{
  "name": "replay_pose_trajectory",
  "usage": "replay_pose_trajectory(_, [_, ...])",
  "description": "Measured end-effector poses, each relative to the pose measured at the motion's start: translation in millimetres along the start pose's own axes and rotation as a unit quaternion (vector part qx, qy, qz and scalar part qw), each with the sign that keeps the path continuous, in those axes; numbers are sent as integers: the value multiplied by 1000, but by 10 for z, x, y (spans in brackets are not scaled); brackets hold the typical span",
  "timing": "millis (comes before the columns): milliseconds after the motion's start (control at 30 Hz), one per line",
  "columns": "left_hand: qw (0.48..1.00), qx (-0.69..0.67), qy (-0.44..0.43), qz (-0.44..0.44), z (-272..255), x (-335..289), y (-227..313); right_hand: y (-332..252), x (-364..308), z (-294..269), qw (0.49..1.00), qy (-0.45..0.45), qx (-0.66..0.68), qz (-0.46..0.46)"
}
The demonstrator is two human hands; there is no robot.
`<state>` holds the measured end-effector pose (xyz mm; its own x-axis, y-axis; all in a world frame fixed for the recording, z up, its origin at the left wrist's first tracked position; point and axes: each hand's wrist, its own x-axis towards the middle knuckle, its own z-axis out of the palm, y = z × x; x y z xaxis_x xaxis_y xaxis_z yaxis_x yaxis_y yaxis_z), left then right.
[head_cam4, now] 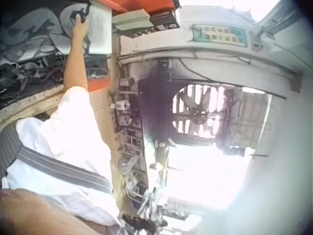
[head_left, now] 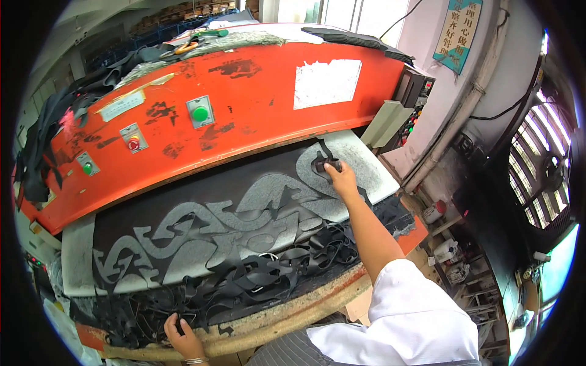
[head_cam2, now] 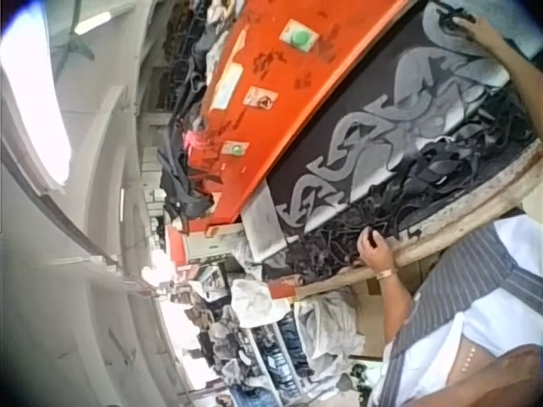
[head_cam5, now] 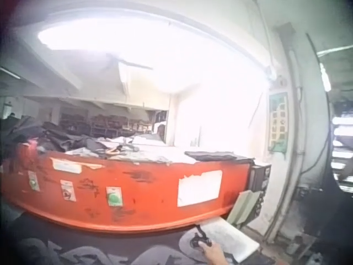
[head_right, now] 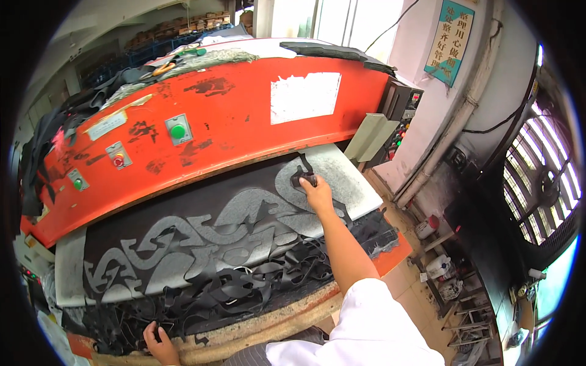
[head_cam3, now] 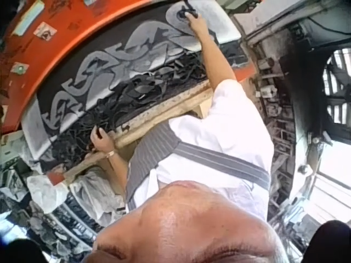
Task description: Cutting out shoe components from a sheet of material using a hydraulic press and metal dies.
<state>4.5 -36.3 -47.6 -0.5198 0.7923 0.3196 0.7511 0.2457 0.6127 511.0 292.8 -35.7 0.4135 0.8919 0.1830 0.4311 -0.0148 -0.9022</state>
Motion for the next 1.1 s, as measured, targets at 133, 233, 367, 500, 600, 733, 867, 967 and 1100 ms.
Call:
replay_pose_trajectory(133, [996,73,-46,36,-100,136,238,74,327,278,987,99,-106,-63])
replay_pose_trajectory(233, [991,92,-68,66,-80,170,284,230,359,280,950,67,-305,-18])
replay_pose_trajectory(367, [985,126,-59,99,-37,156,263,407,228,260,925,92,-365,-39])
replay_pose_trajectory(500, [984,126,-83,91,7,232,254,398,220,209,946,66,-299,-103])
replay_pose_trajectory(600, [981,138,-69,118,42,232,228,474,234,202,948,69,-284,-126])
replay_pose_trajectory(733, [978,146,-87,122,-15,276,266,424,285,255,952,58,-266,-140])
replay_pose_trajectory(867, [980,106,-57,159,-157,379,417,414,262,228,955,39,-255,-143])
replay_pose_trajectory(967, [980,43,42,191,-119,758,498,309,213,113,946,39,-299,-119])
replay_pose_trajectory(1100, [995,-89,-15,46,160,1652,52,0,-85,102,825,235,-460,-232])
